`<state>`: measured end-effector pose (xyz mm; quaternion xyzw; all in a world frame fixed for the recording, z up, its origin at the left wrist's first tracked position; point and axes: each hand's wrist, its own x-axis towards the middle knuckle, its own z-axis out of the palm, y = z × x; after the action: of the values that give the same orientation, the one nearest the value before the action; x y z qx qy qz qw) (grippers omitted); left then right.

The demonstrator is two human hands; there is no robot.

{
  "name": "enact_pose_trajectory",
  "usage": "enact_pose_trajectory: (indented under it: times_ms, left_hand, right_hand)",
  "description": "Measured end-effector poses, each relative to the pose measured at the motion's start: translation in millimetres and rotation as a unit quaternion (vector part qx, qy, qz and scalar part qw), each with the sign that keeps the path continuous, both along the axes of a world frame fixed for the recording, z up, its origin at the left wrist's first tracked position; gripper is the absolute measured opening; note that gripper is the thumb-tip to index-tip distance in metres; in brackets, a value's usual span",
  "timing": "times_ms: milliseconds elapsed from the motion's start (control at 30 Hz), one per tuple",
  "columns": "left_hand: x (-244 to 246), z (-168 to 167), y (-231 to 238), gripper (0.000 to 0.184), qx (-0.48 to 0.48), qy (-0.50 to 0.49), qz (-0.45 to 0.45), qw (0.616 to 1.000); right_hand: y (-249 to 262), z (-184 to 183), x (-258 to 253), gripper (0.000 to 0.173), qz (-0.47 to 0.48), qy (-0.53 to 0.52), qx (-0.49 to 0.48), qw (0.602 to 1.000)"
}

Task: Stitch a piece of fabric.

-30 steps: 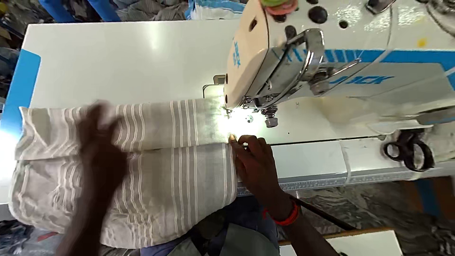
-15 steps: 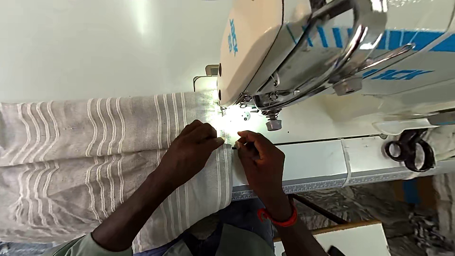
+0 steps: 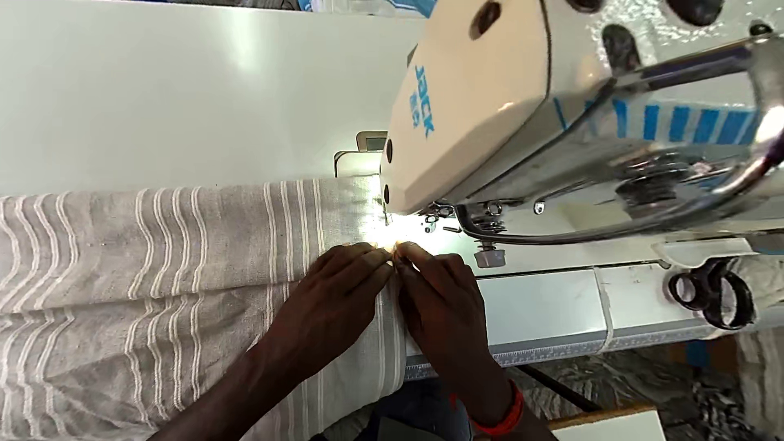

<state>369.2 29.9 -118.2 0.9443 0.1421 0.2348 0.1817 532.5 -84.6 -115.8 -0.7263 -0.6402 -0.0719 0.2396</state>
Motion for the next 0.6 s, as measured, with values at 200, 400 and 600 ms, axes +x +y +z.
enact_pose_trajectory:
  times_ms: [200,400,600]
  left_hand:
    - [6.3,2.3,14.0,0.029,0.0,-0.006,-0.003,1.0]
    - [10.5,3.6,28.3,0.03,-0.01,0.001,-0.012,1.0]
    - [11.3,2.0,32.0,0.03,-0.002,-0.006,-0.022,1.0]
  right_hand:
    - [9.0,-1.5,3.9,0.029,-0.017,0.016,-0.003,1.0]
    - [7.6,-1.1,6.7,0.028,0.013,0.05,0.016,0.999]
    - [9.4,0.2,3.3,0.031,-0.017,0.011,0.001,1.0]
